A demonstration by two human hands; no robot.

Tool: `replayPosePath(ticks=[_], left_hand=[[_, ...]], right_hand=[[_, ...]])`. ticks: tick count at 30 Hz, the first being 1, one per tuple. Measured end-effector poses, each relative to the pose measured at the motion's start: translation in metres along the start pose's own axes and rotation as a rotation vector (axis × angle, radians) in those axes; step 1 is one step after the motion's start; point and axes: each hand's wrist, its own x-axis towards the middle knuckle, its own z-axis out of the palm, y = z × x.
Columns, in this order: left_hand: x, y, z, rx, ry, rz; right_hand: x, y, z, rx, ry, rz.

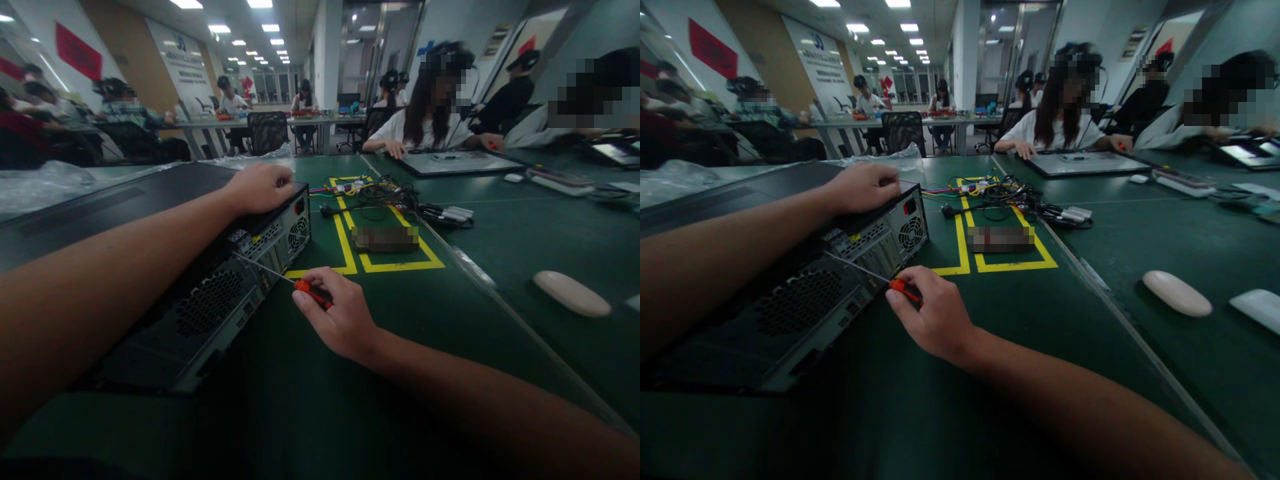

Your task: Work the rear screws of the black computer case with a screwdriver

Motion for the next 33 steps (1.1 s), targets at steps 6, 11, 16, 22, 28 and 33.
replayPosePath(ticks=[6,11,16,22,28,33], left_hand=[[-0.0001,0.0009,-0.0005,-0.002,0.005,0.003],[0.0014,-0.0027,0.0014,-0.021,0.013,0.020],[0.0011,-0.0019,0.0007,-0.016,0.006,0.003],[0.0005,0.0003,-0.0006,0.000,-0.005,0.007],[0.0009,0.0009,-0.0002,-0.001,-0.013,-0.011],[0.0013,0.0001,0.0005,-0.001,-0.009,-0.006]], right_hand=[[0.0006,0.0007,-0.0004,-0.003,-0.001,-0.021],[0.0007,0.0013,-0.0007,0.026,-0.011,-0.036],[-0.0014,0.0020,-0.0004,0.041,-0.006,-0.015],[-0.0004,0.0043,0.0012,0.019,0.016,-0.072],[-0.0007,0.0049,0.0014,-0.012,0.008,-0.056],[-0.0009,0.0047,0.0019,-0.016,0.002,-0.039]])
